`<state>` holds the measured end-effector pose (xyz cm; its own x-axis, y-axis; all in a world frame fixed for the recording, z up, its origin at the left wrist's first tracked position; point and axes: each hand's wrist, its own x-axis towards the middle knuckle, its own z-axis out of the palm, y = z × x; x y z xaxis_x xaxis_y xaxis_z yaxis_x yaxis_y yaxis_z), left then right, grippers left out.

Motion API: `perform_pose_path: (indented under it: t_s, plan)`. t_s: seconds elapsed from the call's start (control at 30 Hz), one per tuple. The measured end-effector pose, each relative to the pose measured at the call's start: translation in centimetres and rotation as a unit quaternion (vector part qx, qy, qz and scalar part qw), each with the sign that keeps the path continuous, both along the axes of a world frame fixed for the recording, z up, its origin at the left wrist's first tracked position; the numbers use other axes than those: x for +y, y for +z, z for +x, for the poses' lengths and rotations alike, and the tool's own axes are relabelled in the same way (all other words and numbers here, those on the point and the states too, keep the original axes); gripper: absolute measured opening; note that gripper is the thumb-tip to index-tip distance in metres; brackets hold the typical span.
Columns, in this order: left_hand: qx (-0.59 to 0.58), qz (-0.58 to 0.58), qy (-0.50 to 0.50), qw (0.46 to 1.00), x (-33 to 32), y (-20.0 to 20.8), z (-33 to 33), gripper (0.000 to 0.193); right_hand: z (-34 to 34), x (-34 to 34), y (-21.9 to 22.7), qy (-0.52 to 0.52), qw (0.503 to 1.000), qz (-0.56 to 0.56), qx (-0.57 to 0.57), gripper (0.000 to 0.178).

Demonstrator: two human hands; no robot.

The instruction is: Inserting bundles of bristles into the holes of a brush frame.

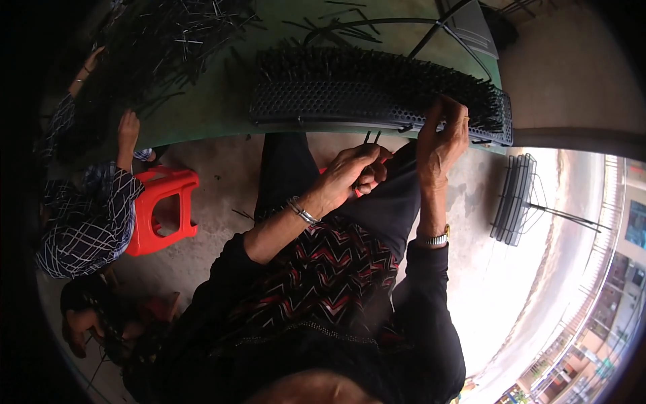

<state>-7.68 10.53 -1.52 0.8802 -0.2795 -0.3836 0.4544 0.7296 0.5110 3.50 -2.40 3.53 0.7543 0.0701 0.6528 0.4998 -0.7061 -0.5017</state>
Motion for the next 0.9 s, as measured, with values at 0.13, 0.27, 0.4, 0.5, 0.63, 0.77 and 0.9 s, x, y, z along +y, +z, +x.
perform_pose_path:
  t_s: [0.13, 0.27, 0.4, 0.5, 0.63, 0.77, 0.9]
  plan:
    - [-0.003, 0.017, -0.017, 1.000, 0.2, 0.4, -0.1, 0.036, -0.5, 0.2, 0.2, 0.006, 0.999, -0.034, -0.014, 0.007]
    - [-0.022, 0.036, -0.021, 0.999, 0.1, 0.2, -0.3, 0.036, -0.8, 0.2, 0.0, -0.004, 0.998, -0.055, 0.001, 0.008]
    - [-0.010, 0.043, -0.009, 0.999, -0.2, -0.5, -0.4, 0.034, -1.0, 0.6, 0.5, 0.002, 0.998, -0.055, -0.008, 0.007]
    - [-0.022, 0.040, -0.011, 0.999, -0.7, -0.9, -0.5, 0.033, -0.9, 0.5, 1.0, -0.002, 0.998, -0.034, 0.055, 0.008]
    - [-0.022, 0.029, 0.001, 0.999, -0.8, -0.3, -0.9, 0.033, -1.0, 0.6, 1.6, -0.001, 0.997, -0.062, 0.050, 0.010]
    - [-0.031, 0.036, -0.013, 0.999, -0.4, -0.1, -1.0, 0.035, -1.4, 0.9, 1.9, -0.004, 0.997, -0.069, 0.046, 0.009]
    - [-0.032, 0.043, -0.016, 0.998, -0.5, 0.0, -1.1, 0.035, -0.7, 0.3, 1.8, 0.011, 0.995, -0.075, 0.063, 0.008]
